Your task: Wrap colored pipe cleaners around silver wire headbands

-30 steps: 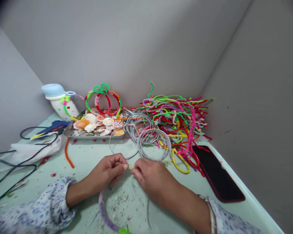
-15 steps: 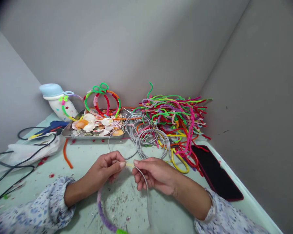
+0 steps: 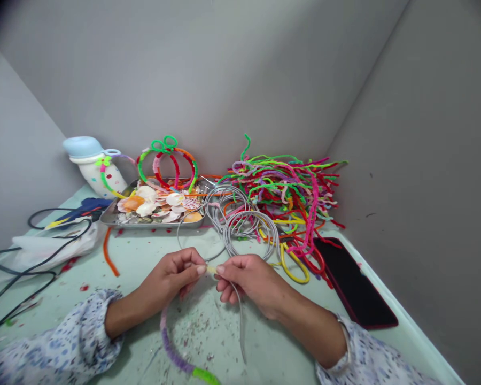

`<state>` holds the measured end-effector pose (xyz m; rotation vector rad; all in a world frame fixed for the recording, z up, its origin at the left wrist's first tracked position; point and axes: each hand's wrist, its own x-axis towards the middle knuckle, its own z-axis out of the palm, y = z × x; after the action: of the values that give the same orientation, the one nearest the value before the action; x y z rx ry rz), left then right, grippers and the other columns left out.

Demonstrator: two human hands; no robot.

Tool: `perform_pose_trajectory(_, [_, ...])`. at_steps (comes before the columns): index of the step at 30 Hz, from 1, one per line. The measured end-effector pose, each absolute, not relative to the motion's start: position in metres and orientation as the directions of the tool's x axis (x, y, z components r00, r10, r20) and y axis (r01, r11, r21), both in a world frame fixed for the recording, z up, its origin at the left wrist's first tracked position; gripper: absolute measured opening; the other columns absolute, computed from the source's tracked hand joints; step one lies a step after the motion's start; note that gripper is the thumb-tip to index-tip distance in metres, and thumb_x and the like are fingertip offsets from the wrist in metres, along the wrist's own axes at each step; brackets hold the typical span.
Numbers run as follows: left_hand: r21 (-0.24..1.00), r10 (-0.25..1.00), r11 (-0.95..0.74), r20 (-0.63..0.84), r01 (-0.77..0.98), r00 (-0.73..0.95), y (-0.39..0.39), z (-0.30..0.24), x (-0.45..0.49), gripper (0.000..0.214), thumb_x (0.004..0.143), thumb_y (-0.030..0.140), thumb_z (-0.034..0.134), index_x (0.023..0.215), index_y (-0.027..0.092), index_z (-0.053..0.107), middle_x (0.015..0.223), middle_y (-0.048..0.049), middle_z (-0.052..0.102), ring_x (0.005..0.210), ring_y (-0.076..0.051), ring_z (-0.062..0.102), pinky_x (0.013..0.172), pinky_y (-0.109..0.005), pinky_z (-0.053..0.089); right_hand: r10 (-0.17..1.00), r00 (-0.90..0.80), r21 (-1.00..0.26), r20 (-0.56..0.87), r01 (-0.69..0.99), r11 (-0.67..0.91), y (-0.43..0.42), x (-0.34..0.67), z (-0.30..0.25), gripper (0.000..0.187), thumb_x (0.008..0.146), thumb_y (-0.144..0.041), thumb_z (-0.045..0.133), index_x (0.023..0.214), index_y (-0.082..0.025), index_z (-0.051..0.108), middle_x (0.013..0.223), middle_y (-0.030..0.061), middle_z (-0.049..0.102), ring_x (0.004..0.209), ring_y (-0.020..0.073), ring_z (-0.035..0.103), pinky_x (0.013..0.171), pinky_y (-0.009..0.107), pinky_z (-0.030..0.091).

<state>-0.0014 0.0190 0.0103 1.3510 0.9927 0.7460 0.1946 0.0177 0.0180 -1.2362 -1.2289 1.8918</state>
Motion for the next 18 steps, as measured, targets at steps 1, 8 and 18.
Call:
perform_pose_trajectory(1, [0.988,0.895,0.112,-0.146,0.105,0.422,0.019,0.011,-0.001,0.021,0.084,0.035,0.058,0.076,0.017,0.052,0.045,0.0087,0.043,0.038,-0.006,0.036,0.038,-0.016,0.029,0.842,-0.392,-0.925,-0.371,0.075,-0.372,0.017,0.194,0.018,0.029,0.078,-0.039,0.066,0.069,-0.012,0.061,0.062,0.0022,0.064,0.049,0.0091,0.056,0.048,0.021,0.042])
perform_pose_trajectory(8, [0.986,0.894,0.124,-0.159,0.109,0.419,0.019,0.011,0.0,0.02,0.083,0.034,0.058,0.075,0.016,0.053,0.044,0.009,0.042,0.037,-0.006,0.035,0.037,-0.016,0.029,0.887,-0.422,-0.714,0.186,0.562,0.417,0.008,0.199,0.017,0.022,0.09,-0.025,0.05,0.075,-0.017,0.063,0.067,0.0014,0.06,0.063,0.0132,0.054,0.058,0.025,0.039])
perform_pose_trajectory(18, [0.977,0.89,0.175,-0.21,0.123,0.404,0.021,-0.002,0.001,0.019,0.081,0.034,0.059,0.075,0.017,0.054,0.043,0.0091,0.044,0.034,-0.005,0.034,0.035,-0.016,0.028,0.574,-0.704,-0.025,0.419,0.623,0.782,0.005,0.203,-0.002,0.029,0.092,-0.012,0.038,0.07,-0.017,0.056,0.065,0.0044,0.054,0.059,0.0155,0.045,0.054,0.029,0.029])
